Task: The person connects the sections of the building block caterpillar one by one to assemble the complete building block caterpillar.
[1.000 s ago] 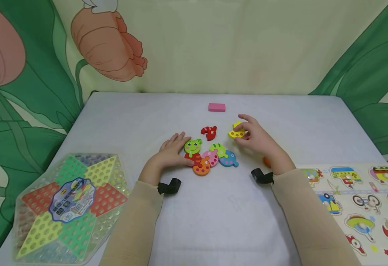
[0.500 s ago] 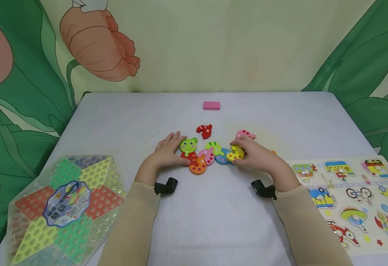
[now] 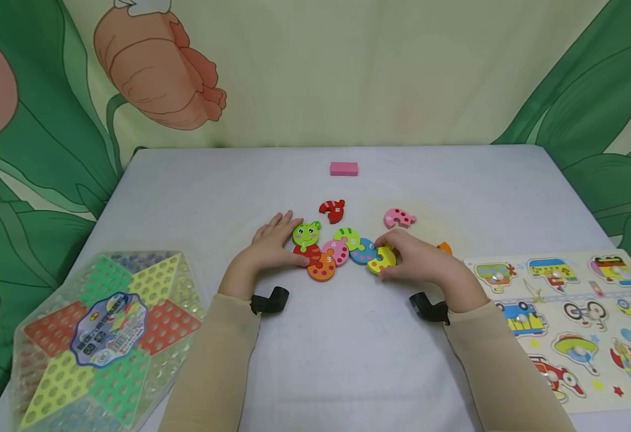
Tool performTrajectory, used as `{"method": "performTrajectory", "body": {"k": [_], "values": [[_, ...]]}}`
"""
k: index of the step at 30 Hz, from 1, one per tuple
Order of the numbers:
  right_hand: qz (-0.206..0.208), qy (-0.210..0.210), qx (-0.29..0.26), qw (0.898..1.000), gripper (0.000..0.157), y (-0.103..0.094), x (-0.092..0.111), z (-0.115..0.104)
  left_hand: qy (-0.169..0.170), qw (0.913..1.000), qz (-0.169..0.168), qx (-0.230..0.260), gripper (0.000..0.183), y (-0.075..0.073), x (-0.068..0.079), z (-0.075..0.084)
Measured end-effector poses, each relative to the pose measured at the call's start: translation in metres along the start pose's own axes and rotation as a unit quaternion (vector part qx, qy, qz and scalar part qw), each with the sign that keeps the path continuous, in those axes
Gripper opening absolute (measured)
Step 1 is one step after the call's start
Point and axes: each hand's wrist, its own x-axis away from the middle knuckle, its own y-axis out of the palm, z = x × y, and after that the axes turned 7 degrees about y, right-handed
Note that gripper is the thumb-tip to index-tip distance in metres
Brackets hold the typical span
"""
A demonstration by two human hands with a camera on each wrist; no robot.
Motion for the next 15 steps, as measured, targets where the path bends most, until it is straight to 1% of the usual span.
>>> {"method": "performTrajectory", "body": {"k": [6,12,15], "values": [[-0.001,0.011,0.011,1.000,0.062,0.001,-0.002,0.000,-0.002,1.0000,-0.002,0.000,0.091,0.000,0.000,0.000],[-0.030,0.004,-0.022,0.999,0.059,-0.003,0.001,0.009,-0.002,1.0000,-0.002,-0.001,0.091,0.000,-0.001,0.000],[-0.033,-0.005,-0.035,0.999,0.055,-0.004,0.000,0.012,-0.003,1.0000,-0.002,-0.003,0.091,0.000,-0.001,0.000]]}}
